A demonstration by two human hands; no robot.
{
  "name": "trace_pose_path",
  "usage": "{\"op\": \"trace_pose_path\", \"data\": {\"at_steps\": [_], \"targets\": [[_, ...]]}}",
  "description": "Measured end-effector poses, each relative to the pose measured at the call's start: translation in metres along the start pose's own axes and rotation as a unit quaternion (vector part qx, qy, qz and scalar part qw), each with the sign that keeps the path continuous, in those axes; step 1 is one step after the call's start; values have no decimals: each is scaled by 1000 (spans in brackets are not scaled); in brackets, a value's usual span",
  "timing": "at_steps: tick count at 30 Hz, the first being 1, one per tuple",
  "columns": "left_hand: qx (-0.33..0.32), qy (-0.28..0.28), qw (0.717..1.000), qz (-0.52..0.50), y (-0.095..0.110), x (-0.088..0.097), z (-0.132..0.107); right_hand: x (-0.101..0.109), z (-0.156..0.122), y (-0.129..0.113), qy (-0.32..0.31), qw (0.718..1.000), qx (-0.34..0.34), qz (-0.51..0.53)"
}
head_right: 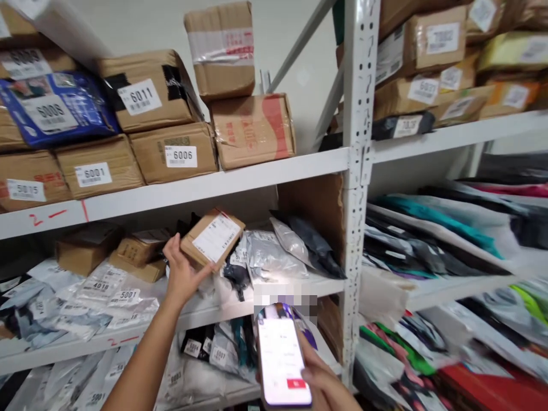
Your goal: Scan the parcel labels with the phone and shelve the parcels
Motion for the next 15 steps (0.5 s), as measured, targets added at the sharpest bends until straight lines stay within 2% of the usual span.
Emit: {"op": "trace_pose_path", "data": {"at_steps": [2,3,6,8,11,14,15], "targets": [[-18,50,998,23,5,-4,-4,-14,8,-6,-19,999,10,-23],[-24,54,998,30,8,-5,-4,-19,12,-9,-32,999,13,-31],[-38,21,998,50,15,-5,-3,-27,24,-16,-66,997,24,-43],[-30,24,998,59,19,-3,-5,-31,28,-20,-82,995,34,-43],[9,96,993,70,23,-5,-19,-39,33,-24,-103,993,45,-42],[74,179,977,87,25,-19,-43,-56,41,-28,-132,989,50,-44],[97,191,974,81,24,-25,-50,-63,44,-29,-142,987,52,-44]]}}
Point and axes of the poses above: each hand's wrist, its own z-axis towards the middle knuckle, its own x-axis out of the back of the hand, y = z × x, the point moved 4 cm from there along z, towards the middle knuckle, and after that the axes turned 12 degrees about -x, right-handed, at the moved point
